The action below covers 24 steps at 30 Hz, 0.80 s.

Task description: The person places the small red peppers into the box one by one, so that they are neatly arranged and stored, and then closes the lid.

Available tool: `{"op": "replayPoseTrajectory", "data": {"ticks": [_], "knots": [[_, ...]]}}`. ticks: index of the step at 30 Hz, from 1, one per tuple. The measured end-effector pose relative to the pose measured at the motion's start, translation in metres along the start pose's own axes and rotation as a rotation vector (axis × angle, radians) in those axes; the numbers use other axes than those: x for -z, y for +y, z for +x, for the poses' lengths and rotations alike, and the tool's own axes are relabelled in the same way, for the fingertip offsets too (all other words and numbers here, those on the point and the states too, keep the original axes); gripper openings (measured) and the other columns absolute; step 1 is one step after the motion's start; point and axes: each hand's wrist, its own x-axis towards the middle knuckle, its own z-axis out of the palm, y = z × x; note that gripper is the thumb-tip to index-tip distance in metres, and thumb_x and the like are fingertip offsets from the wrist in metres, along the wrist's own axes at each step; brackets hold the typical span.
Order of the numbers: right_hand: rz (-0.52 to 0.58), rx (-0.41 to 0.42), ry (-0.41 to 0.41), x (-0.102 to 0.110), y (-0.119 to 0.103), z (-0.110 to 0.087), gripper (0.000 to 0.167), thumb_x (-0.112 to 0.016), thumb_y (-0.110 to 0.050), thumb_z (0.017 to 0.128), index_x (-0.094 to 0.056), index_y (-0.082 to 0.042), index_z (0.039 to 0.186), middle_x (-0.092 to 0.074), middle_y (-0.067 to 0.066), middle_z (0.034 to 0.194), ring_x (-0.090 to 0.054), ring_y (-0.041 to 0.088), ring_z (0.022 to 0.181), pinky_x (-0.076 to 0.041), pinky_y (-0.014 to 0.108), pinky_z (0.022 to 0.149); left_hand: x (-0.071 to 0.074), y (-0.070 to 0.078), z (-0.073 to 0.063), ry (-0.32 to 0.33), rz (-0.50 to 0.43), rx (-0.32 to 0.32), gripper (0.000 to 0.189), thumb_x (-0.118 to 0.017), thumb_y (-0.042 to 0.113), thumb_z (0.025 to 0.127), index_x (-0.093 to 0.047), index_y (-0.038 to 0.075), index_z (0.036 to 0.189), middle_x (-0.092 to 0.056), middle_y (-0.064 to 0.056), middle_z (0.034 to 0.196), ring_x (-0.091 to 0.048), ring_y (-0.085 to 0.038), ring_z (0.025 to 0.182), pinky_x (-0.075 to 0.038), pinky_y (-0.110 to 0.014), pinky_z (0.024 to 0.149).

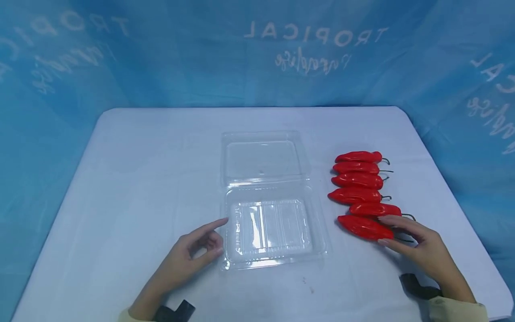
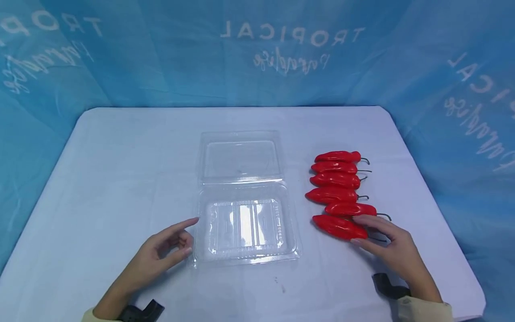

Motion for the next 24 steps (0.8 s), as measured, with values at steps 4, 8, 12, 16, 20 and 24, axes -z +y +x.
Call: {"op": "replayPoseTrajectory", "data": {"ticks": [4, 8, 12, 16, 20, 24], "knots": [[-0.026, -0.043, -0.014, -0.002, 0.003, -0.005, 0.070, -0.092, -0.028, 0.076, -0.064, -0.020, 0.139, -0.062, 0.008, 0.135, -0.040, -0.015, 0.115, -0.051, 0.014, 0.075, -0.002, 0.003, 0.001, -0.004, -0.028, 0.028, 0.055, -0.069, -0.001, 0.095, -0.055, 0.011, 0.146, -0.067, -0.002, 0.100, -0.065, -0.018, 0.089, -0.055, -0.028, 0.086], [-0.033, -0.077, -0.012, -0.002, 0.003, -0.009, 0.068, -0.090, -0.031, 0.078, -0.064, -0.018, 0.140, -0.062, 0.012, 0.135, -0.040, -0.017, 0.113, -0.048, 0.011, 0.078, -0.002, 0.003, 0.001, -0.001, -0.051, 0.070, 0.055, -0.070, 0.000, 0.094, -0.056, 0.014, 0.146, -0.068, -0.001, 0.101, -0.065, -0.018, 0.091, -0.055, -0.029, 0.087], [-0.045, -0.096, -0.014, -0.002, 0.003, -0.009, 0.063, -0.088, -0.032, 0.081, -0.066, -0.015, 0.137, -0.065, 0.013, 0.133, -0.045, -0.012, 0.114, -0.042, 0.006, 0.080, -0.001, 0.001, 0.000, 0.003, -0.071, 0.039, 0.055, -0.070, -0.003, 0.093, -0.056, 0.010, 0.145, -0.067, -0.004, 0.100, -0.064, -0.017, 0.089, -0.055, -0.028, 0.085], [-0.076, -0.145, -0.027, -0.002, 0.005, -0.009, 0.061, -0.085, -0.034, 0.084, -0.066, -0.010, 0.136, -0.066, 0.015, 0.133, -0.054, 0.022, 0.124, -0.038, 0.004, 0.076, -0.001, 0.001, 0.000, -0.001, -0.097, 0.002, 0.055, -0.070, -0.006, 0.092, -0.056, 0.005, 0.144, -0.065, -0.010, 0.097, -0.062, -0.016, 0.087, -0.054, -0.027, 0.082], [-0.069, -0.190, -0.014, -0.004, 0.004, -0.009, 0.060, -0.084, -0.035, 0.085, -0.066, -0.007, 0.135, -0.065, 0.016, 0.133, -0.053, 0.042, 0.122, -0.039, 0.003, 0.075, -0.001, 0.002, 0.000, -0.006, -0.106, -0.012, 0.056, -0.069, -0.007, 0.092, -0.055, 0.003, 0.145, -0.064, -0.013, 0.095, -0.061, -0.016, 0.086, -0.054, -0.026, 0.083], [-0.035, -0.192, 0.054, -0.001, -0.006, -0.004, 0.055, -0.086, -0.033, 0.084, -0.069, -0.010, 0.132, -0.068, 0.015, 0.129, -0.060, 0.018, 0.118, -0.043, 0.004, 0.077, 0.001, 0.005, 0.000, -0.008, -0.102, -0.017, 0.057, -0.069, -0.007, 0.093, -0.053, 0.003, 0.146, -0.064, -0.012, 0.095, -0.061, -0.017, 0.087, -0.054, -0.027, 0.085]]}}
